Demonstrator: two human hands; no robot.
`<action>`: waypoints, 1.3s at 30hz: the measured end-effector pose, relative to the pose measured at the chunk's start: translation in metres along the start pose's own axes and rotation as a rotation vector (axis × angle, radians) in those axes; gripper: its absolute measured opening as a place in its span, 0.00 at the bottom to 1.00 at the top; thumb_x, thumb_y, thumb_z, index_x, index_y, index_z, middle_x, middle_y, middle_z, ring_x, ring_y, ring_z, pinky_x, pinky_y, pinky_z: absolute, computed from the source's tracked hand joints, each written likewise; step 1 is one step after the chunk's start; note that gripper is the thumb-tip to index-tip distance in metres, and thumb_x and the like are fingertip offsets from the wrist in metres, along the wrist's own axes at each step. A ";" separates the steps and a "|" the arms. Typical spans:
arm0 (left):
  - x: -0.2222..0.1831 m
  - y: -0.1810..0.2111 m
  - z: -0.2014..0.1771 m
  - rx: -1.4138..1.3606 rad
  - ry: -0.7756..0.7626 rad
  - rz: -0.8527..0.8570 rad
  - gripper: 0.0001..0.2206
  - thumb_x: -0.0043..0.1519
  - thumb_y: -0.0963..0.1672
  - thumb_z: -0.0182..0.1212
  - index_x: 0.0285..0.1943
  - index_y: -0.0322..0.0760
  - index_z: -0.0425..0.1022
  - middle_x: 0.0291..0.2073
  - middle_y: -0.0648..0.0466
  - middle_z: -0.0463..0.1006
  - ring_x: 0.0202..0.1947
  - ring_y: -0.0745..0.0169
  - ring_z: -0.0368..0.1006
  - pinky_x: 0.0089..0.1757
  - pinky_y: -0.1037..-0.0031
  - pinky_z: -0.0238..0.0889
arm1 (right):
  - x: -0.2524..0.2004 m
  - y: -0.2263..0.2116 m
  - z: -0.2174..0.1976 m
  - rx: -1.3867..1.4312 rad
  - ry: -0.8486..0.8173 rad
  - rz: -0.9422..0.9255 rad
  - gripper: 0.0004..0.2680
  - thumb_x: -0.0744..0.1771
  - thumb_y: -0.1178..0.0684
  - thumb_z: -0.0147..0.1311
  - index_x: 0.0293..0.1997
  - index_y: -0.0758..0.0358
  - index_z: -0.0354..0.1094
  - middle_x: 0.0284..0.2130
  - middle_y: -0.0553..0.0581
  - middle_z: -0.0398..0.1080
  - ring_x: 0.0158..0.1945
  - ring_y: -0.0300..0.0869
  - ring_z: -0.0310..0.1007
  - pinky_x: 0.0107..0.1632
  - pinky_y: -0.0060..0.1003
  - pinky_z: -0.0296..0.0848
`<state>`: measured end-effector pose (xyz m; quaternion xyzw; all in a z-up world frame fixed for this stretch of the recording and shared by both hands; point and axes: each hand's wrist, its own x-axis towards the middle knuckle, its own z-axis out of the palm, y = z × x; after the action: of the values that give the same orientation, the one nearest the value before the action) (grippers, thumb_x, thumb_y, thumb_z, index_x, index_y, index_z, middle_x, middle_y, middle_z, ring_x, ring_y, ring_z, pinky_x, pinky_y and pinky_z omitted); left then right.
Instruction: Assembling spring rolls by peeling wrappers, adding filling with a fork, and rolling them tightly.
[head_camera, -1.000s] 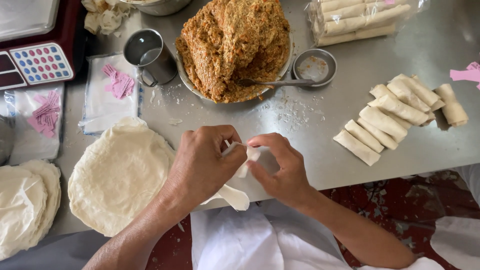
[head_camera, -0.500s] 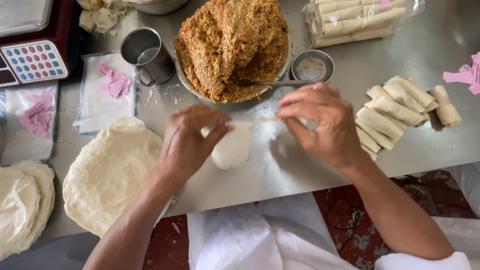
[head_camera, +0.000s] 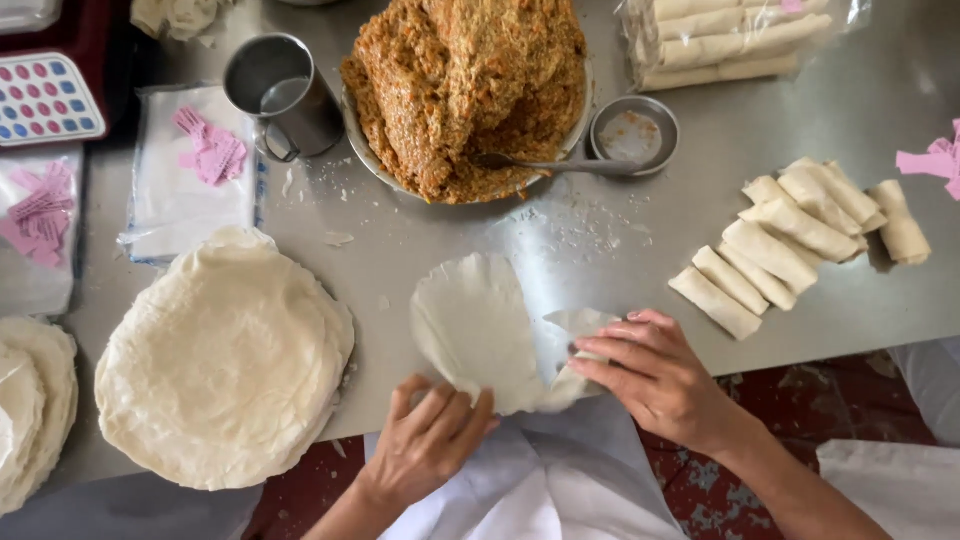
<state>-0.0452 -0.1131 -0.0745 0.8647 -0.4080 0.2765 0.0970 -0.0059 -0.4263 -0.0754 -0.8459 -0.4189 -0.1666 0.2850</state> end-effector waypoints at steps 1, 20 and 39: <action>-0.001 0.003 -0.003 -0.009 -0.005 -0.002 0.10 0.68 0.46 0.66 0.52 0.37 0.77 0.34 0.54 0.74 0.36 0.59 0.71 0.42 0.61 0.64 | -0.009 0.003 0.002 0.004 -0.005 0.009 0.13 0.66 0.61 0.60 0.56 0.56 0.73 0.54 0.54 0.74 0.56 0.46 0.72 0.62 0.50 0.64; 0.000 0.019 0.025 -0.199 0.193 -0.010 0.06 0.62 0.35 0.66 0.41 0.35 0.75 0.39 0.49 0.76 0.39 0.58 0.75 0.38 0.66 0.67 | 0.067 -0.001 -0.019 0.412 -0.108 1.053 0.04 0.65 0.56 0.56 0.42 0.60 0.73 0.28 0.51 0.76 0.30 0.36 0.75 0.34 0.29 0.75; 0.025 0.036 0.020 -0.146 0.083 -0.216 0.18 0.74 0.51 0.46 0.60 0.37 0.75 0.39 0.51 0.75 0.40 0.56 0.71 0.42 0.60 0.63 | 0.090 0.008 0.056 0.045 -0.103 0.319 0.19 0.63 0.67 0.59 0.60 0.60 0.71 0.41 0.56 0.67 0.39 0.46 0.72 0.39 0.37 0.75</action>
<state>-0.0519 -0.1605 -0.0795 0.8820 -0.3270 0.2697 0.2058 0.0563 -0.3398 -0.0753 -0.9024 -0.2971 -0.0664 0.3051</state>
